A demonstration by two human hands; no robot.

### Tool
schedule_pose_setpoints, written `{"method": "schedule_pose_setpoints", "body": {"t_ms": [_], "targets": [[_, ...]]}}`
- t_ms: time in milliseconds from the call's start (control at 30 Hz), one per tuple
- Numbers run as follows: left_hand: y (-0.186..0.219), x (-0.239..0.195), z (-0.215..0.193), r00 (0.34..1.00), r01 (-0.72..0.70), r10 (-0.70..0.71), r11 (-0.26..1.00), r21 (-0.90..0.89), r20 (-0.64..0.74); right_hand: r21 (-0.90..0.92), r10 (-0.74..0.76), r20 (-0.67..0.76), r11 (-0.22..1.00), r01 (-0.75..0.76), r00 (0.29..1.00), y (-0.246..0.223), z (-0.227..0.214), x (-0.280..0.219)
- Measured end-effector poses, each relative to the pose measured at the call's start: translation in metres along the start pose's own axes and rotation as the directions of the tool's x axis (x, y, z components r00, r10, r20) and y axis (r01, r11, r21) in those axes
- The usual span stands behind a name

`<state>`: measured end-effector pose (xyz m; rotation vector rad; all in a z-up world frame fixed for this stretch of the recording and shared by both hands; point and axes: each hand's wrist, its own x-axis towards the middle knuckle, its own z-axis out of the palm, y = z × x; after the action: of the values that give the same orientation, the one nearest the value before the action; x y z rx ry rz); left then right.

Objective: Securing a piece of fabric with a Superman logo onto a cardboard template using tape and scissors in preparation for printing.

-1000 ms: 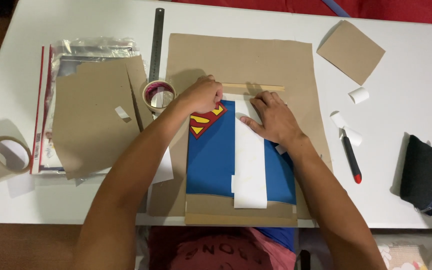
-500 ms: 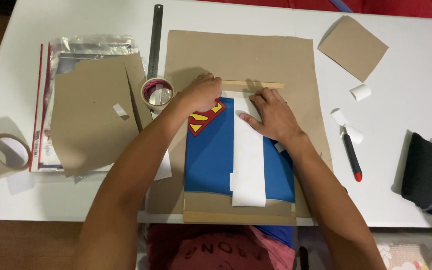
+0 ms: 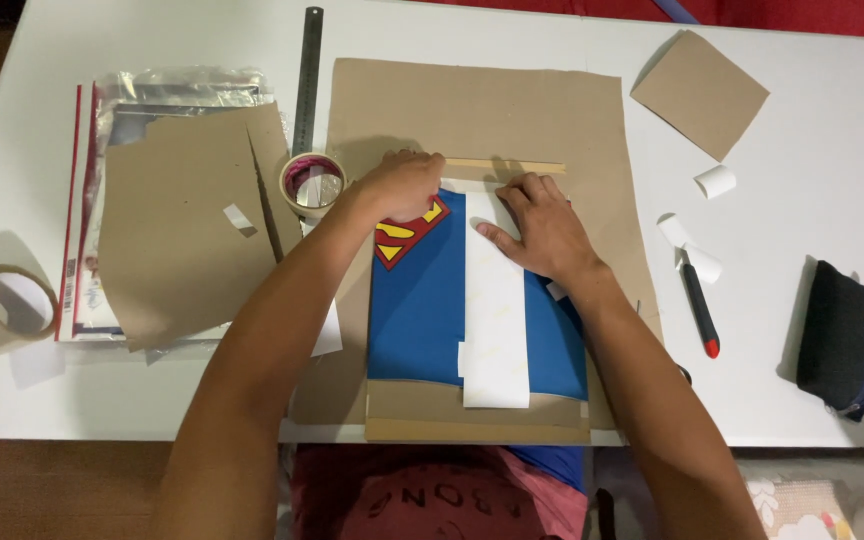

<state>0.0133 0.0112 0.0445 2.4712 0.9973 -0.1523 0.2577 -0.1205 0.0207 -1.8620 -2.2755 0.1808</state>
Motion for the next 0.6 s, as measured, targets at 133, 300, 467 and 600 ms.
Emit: {"method": "schedule_pose_setpoints", "body": {"t_ms": [133,300,467,600], "targets": [[-0.002,0.000,0.000,1.000,-0.017,0.017,1.000,-0.006,-0.026,0.018,-0.003,-0.025,1.000,0.004,1.000,0.002,0.004,0.000],[-0.015,0.013,0.018,0.990,-0.059,0.062,0.998,0.030,-0.130,0.001,-0.007,-0.009,1.000,0.007,1.000,0.003,0.005,0.000],[-0.006,-0.006,0.030,0.939,-0.141,0.158,0.987,0.078,-0.306,-0.025,-0.003,0.005,1.000,0.003,1.000,0.002,0.006,-0.002],[-0.015,-0.002,0.063,0.837,-0.249,0.302,0.953,0.175,-0.455,-0.023,-0.032,-0.037,0.999,0.031,0.999,0.004,0.016,-0.004]]}}
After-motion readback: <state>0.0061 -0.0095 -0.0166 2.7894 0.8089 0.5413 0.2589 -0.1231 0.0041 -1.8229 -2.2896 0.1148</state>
